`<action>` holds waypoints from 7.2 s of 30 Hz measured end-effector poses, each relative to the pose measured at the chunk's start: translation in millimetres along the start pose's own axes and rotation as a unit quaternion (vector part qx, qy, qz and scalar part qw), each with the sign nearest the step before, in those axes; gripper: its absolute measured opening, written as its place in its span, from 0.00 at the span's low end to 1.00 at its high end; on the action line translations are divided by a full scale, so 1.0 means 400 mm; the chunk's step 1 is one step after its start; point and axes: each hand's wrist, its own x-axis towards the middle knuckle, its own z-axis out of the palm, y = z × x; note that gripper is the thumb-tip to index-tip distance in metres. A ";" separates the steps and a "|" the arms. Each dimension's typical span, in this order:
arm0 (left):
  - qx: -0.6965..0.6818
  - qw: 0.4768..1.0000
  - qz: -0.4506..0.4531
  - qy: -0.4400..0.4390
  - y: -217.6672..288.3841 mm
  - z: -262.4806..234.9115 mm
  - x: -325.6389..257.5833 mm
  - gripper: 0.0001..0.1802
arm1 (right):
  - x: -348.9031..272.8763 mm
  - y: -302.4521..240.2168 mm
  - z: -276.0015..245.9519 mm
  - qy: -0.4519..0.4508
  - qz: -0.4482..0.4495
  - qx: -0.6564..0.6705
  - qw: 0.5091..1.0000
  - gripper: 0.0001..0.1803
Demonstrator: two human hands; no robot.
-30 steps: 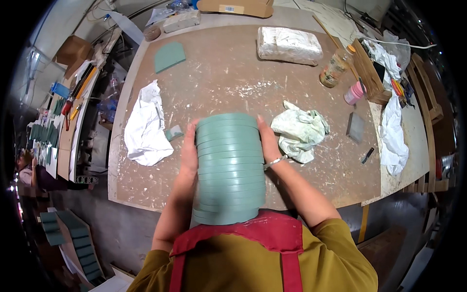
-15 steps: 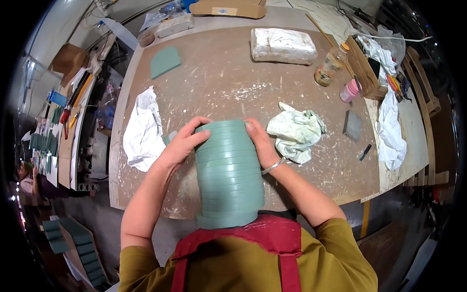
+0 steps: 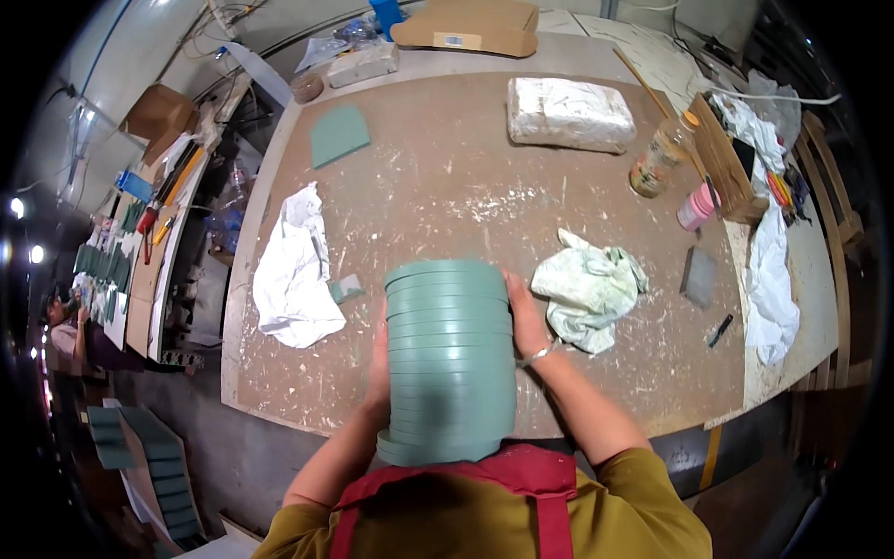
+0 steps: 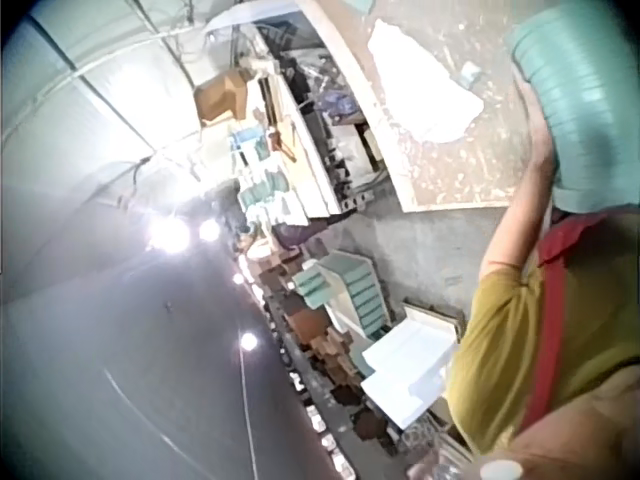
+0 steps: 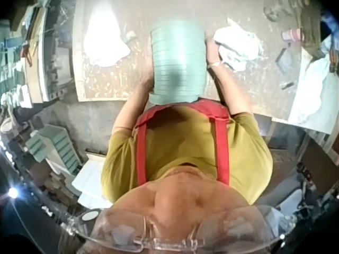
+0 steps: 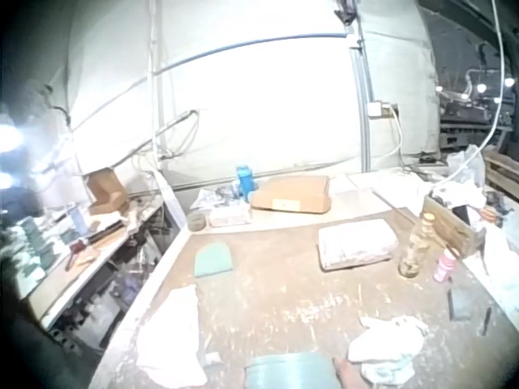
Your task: The person cleans a stack of green arched panels by wiping their edges with a cloth dampened from a bottle.
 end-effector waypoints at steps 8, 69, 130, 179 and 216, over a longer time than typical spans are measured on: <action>-0.116 0.985 -0.119 -0.037 -0.105 0.052 -0.026 0.36 | -0.169 -0.069 -0.063 0.020 0.000 0.050 0.999 0.32; 0.063 0.996 -0.063 -0.025 0.031 -0.241 -0.209 0.36 | -0.115 -0.204 0.104 0.038 -0.138 -0.082 0.986 0.22; 0.140 0.990 -0.026 -0.014 0.070 -0.039 0.092 0.29 | -0.264 -0.106 0.102 0.058 -0.211 -0.085 0.972 0.34; 0.610 0.725 0.204 -0.246 0.227 0.195 0.200 0.14 | -0.054 -0.125 -0.058 -0.031 0.024 0.512 0.858 0.21; 0.649 0.694 0.235 -0.203 0.195 0.191 0.174 0.15 | -0.354 -0.370 0.052 0.045 -0.082 -0.409 0.908 0.14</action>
